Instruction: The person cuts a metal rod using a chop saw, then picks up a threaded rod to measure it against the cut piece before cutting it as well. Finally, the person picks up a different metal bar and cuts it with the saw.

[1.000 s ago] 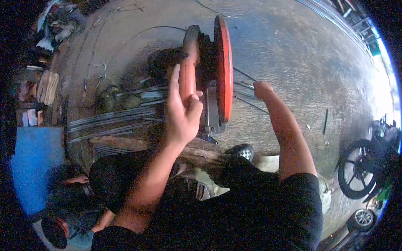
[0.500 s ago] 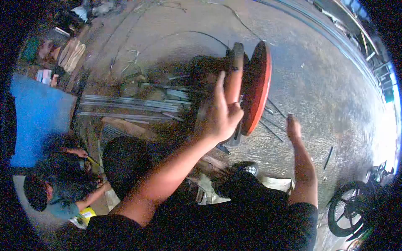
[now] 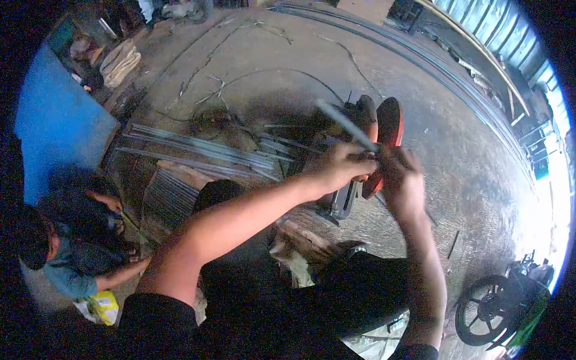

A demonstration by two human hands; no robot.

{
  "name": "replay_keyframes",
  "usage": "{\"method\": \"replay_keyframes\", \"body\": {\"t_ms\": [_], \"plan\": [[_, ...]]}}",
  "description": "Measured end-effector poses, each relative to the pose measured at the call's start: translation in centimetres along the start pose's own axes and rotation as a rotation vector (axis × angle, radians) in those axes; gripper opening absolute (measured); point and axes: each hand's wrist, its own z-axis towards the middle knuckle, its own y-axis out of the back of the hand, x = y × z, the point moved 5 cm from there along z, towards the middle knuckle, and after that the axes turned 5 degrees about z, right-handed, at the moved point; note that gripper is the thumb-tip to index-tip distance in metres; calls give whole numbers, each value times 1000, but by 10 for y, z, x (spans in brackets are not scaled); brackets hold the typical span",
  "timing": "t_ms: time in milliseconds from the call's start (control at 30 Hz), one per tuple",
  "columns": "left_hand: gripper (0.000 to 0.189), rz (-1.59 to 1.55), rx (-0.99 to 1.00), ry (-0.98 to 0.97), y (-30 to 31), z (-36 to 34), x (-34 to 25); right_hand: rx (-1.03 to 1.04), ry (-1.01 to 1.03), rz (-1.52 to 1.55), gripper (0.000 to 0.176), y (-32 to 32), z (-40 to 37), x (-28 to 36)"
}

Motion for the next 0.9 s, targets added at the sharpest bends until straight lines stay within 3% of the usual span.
{"method": "replay_keyframes", "body": {"t_ms": [67, 133, 167, 200, 267, 333, 400, 433, 467, 533, 567, 600, 667, 733, 800, 900], "plan": [[18, -153, 14, 0, 1, -8, 8, 36, -4, 7, 42, -10, 8, 27], [19, -807, -212, 118, 7, -15, 19, -26, -28, 78, 43, -22, 10, 32], [20, -905, -215, 87, 7, -17, 20, -25, -74, 109, 37, -26, 9, 33], [20, -907, -212, 88, 5, -20, 20, -25, -76, 105, 37, -29, 9, 33], [20, -697, -411, 55, 12, -30, 23, 25, -77, 156, 38, -37, 7, 33], [20, -683, -430, 24, 18, -33, 19, -36, -21, 94, 33, -25, 15, 48], [22, -599, -585, 154, 34, -37, 18, -192, -13, 171, 27, -12, 18, 55], [27, -591, -600, 113, 44, -35, 15, -96, -196, 389, 17, -22, 7, 45], [27, -588, -619, 110, 50, -34, 14, -87, -186, 402, 17, -25, 3, 50], [31, -644, -686, 89, 60, -36, -2, 202, -608, 1032, 10, -55, -10, 52], [38, -635, -682, 36, 65, -35, -1, 318, -733, 1065, 22, -66, -16, 52], [38, -629, -693, 38, 68, -37, -5, 326, -731, 1074, 22, -74, -17, 55], [42, -673, -714, 31, 72, -37, -12, 138, -1093, 1601, 41, -98, -27, 57], [49, -685, -698, 27, 75, -34, -12, 139, -1058, 1666, 44, -105, -26, 52], [55, -717, -731, 52, 82, -38, -12, -212, -961, 1780, 50, -98, -16, 40], [63, -767, -739, 49, 93, -40, -12, -344, -905, 1891, 52, -92, -11, 22]]}}
